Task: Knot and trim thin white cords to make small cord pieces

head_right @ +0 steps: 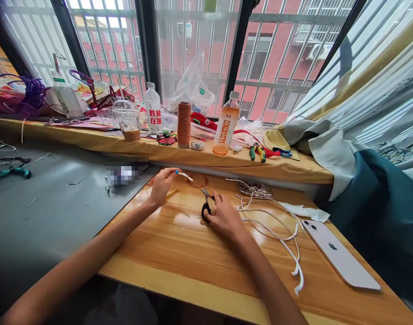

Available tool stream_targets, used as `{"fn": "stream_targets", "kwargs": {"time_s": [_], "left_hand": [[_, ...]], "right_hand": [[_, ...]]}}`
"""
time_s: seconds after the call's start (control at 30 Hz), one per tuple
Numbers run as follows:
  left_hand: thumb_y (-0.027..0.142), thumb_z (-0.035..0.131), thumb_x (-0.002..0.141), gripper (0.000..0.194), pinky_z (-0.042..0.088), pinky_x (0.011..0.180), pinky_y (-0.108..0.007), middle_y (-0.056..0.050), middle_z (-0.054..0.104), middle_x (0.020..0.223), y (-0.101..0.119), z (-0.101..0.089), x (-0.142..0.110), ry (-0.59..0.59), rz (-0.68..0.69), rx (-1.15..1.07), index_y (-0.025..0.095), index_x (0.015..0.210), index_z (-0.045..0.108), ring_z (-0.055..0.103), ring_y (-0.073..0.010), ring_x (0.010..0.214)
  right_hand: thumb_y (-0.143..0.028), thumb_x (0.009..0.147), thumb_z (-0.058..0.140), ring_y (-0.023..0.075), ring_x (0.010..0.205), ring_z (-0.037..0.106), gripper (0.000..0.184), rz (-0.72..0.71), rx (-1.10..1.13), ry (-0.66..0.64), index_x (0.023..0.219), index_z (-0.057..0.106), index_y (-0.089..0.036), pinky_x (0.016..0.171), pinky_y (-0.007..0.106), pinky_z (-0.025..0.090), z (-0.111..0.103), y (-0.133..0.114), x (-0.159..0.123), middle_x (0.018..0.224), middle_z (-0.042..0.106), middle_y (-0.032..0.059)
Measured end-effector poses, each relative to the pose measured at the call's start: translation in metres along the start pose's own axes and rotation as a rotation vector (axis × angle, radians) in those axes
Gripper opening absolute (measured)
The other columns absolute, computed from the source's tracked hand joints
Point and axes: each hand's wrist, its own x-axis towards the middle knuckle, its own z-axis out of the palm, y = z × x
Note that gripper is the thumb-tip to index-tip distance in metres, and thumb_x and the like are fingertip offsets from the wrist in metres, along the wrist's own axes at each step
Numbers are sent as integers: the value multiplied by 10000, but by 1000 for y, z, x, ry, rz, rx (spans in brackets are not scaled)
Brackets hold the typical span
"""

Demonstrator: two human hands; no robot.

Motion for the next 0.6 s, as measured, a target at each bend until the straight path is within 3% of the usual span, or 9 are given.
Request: {"fn": "stream_targets", "kwargs": {"time_s": [0.07, 0.17, 0.3, 0.37, 0.47, 0.53, 0.6], "left_hand": [[276, 478, 760, 186, 356, 661, -245, -23, 599, 728, -2, -1, 3, -4, -157, -186, 155, 826, 603, 493, -128, 695], [327, 483, 741, 219, 347, 573, -221, -21, 599, 649, 2, 7, -5, -99, -362, -403, 128, 783, 565, 465, -94, 565], [345, 489, 729, 218, 346, 518, -200, -9, 575, 611, 20, 32, -39, -400, -427, -480, 128, 722, 499, 447, -74, 503], [353, 429, 766, 233, 355, 509, -197, -1, 561, 624, 27, 42, -51, -567, -361, -395, 133, 766, 507, 456, -76, 506], [323, 326, 822, 293, 388, 594, -217, -24, 594, 711, 23, 40, -47, -778, -67, -87, 147, 778, 556, 508, -103, 622], [304, 320, 831, 325, 386, 707, -248, -49, 620, 802, 9, 29, -29, -813, 141, 227, 151, 748, 594, 528, -138, 758], [293, 274, 851, 377, 359, 806, -299, -86, 623, 901, -12, 14, -8, -713, 237, 539, 137, 809, 614, 516, -179, 876]], "right_hand": [[-333, 707, 524, 235, 967, 491, 575, -1, -6, -64, 1239, 401, -154, 825, 338, 374, -5, 14, 2, 1071, 511, 133], [-340, 754, 467, 216, 941, 503, 492, -9, 115, -11, 1218, 440, -179, 829, 345, 379, -8, 17, 4, 1094, 489, 121], [-407, 791, 424, 186, 911, 520, 417, -67, 549, -38, 1146, 513, -206, 785, 309, 408, 5, -10, 4, 1095, 520, 86], [-442, 791, 422, 181, 877, 532, 392, -29, 783, -29, 1058, 575, -199, 769, 301, 415, 13, -22, 4, 968, 588, 68], [-470, 744, 490, 159, 739, 558, 376, 117, 1054, 68, 939, 626, -178, 710, 288, 429, 17, -23, 5, 800, 627, 48], [-472, 704, 541, 143, 686, 560, 375, 224, 1133, 190, 912, 627, -172, 669, 273, 432, 14, -15, 6, 753, 633, 41], [-482, 682, 559, 130, 619, 552, 393, 314, 1137, 288, 899, 620, -161, 586, 250, 428, 8, -6, 7, 693, 632, 36]]}}
